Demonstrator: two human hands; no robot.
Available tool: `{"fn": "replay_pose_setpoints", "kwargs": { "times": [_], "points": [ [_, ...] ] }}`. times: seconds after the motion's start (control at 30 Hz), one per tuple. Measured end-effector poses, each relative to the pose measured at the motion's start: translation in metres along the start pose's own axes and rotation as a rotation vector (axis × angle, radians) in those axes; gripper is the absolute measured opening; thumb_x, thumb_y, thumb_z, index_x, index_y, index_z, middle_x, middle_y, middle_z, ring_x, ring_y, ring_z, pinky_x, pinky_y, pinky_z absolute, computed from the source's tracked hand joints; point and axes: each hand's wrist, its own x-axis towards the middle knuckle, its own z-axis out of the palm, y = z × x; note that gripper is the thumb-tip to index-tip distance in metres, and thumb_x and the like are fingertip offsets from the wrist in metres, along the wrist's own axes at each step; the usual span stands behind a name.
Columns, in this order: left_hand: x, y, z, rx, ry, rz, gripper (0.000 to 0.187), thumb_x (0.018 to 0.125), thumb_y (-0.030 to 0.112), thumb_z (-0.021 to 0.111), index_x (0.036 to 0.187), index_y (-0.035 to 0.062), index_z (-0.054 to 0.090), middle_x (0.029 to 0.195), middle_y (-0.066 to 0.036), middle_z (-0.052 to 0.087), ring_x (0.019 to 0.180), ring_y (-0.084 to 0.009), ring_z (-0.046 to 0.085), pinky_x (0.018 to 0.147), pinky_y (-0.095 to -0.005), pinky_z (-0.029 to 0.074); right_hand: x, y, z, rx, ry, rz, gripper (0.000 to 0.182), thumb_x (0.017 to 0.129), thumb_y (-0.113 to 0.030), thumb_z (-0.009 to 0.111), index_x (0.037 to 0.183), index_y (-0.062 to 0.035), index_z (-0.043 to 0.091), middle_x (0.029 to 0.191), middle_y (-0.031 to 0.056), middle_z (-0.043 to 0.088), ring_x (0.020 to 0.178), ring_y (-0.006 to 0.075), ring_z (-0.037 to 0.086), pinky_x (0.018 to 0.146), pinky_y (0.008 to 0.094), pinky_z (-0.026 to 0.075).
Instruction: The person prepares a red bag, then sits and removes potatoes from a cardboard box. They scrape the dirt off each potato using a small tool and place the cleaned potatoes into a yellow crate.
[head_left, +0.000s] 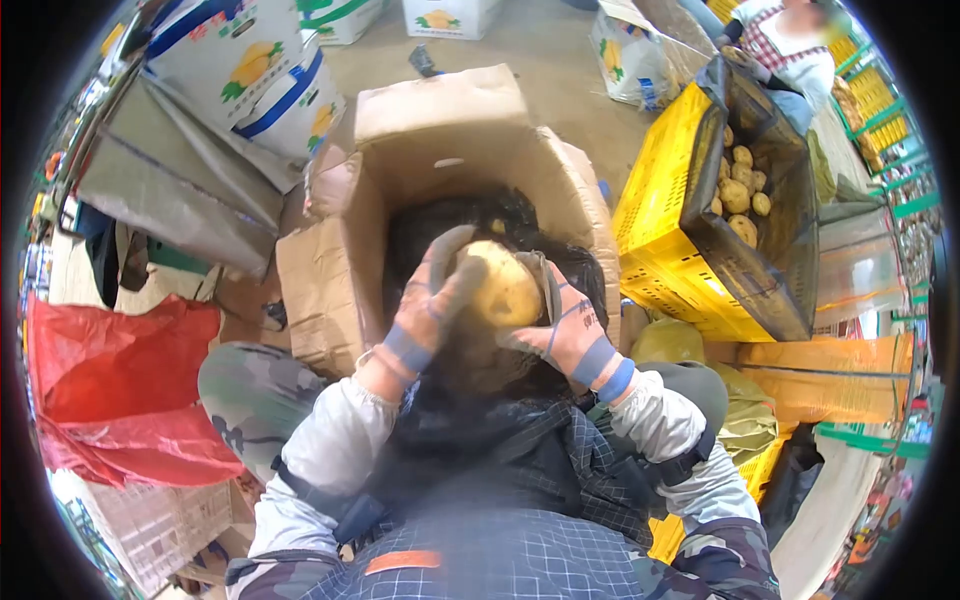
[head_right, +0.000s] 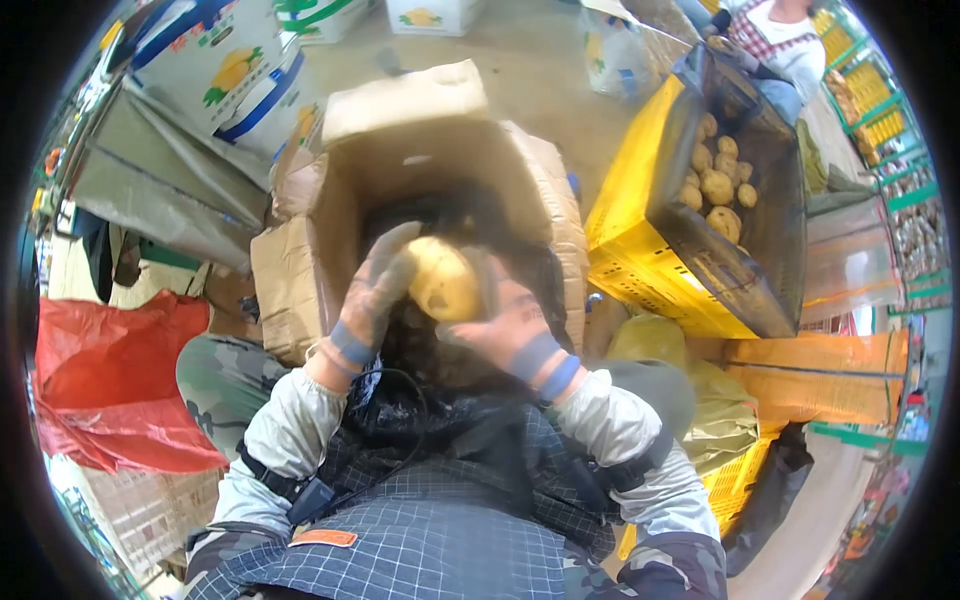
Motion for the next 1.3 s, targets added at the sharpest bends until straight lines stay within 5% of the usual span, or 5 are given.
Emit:
{"fn": "replay_pose_setpoints", "kwargs": {
  "times": [0.1, 0.2, 0.57, 1.13, 1.3],
  "points": [
    [0.005, -0.009, -0.016, 0.166, -0.006, 0.0, 0.038, 0.101, 0.033, 0.059, 0.117, 0.0002, 0.067, 0.105, -0.009, 0.071, 0.097, -0.0164, 0.064, 0.09, -0.0313, 0.05, -0.005, -0.011, 0.003, 0.486, -0.239, 0.267, 0.081, 0.075, -0.018, 0.083, 0.145, -0.0035, 0.046, 0.127, 0.0166, 0.064, 0.116, 0.025, 0.063, 0.098, 0.0352, 0.05],
    [0.005, -0.031, -0.021, 0.075, 0.095, -0.052, 0.039, 0.103, 0.035, 0.055, 0.104, -0.0002, 0.072, 0.095, -0.006, 0.073, 0.088, -0.0143, 0.064, 0.082, -0.031, 0.052, -0.007, -0.006, -0.009, 0.829, -0.363, 0.472, 0.056, 0.083, -0.024, 0.066, 0.133, -0.0023, 0.053, 0.091, 0.0111, 0.067, 0.043, 0.0097, 0.045, 0.04, 0.0228, 0.035],
    [-0.011, 0.016, 0.017, 0.454, -0.148, 0.379, 0.075, 0.094, 0.028, 0.067, 0.153, 0.0028, 0.028, 0.138, -0.02, 0.053, 0.118, -0.0303, 0.059, 0.099, -0.0362, 0.049, -0.02, 0.002, 0.001, 1.286, -0.077, 0.57, 0.048, 0.094, -0.041, 0.058, 0.125, -0.0054, 0.055, 0.095, 0.0101, 0.065, 0.055, 0.0139, 0.053, 0.042, 0.0257, 0.039],
    [0.004, -0.015, -0.003, 0.603, -0.1, 0.153, 0.024, 0.091, 0.021, 0.068, 0.107, 0.0031, 0.07, 0.109, -0.017, 0.07, 0.095, -0.0285, 0.068, 0.083, -0.0356, 0.052, 0.001, 0.017, -0.112, 1.644, -0.026, -0.026, 0.081, 0.087, -0.062, 0.057, 0.138, 0.0003, 0.043, 0.101, 0.0264, 0.064, 0.044, 0.0153, 0.048, 0.044, 0.0288, 0.041],
    [0.033, -0.069, -0.022, 0.851, -0.047, -0.086, 0.033, 0.09, 0.028, 0.071, 0.115, 0.0074, 0.069, 0.112, -0.018, 0.071, 0.101, -0.0319, 0.068, 0.088, -0.0396, 0.052, 0.007, 0.033, -0.211, 1.327, 0.537, 0.012, 0.076, 0.085, -0.063, 0.054, 0.126, 0.0007, 0.054, 0.087, 0.0156, 0.064, 0.041, 0.0169, 0.042, 0.039, 0.0309, 0.037]
  ]
}}
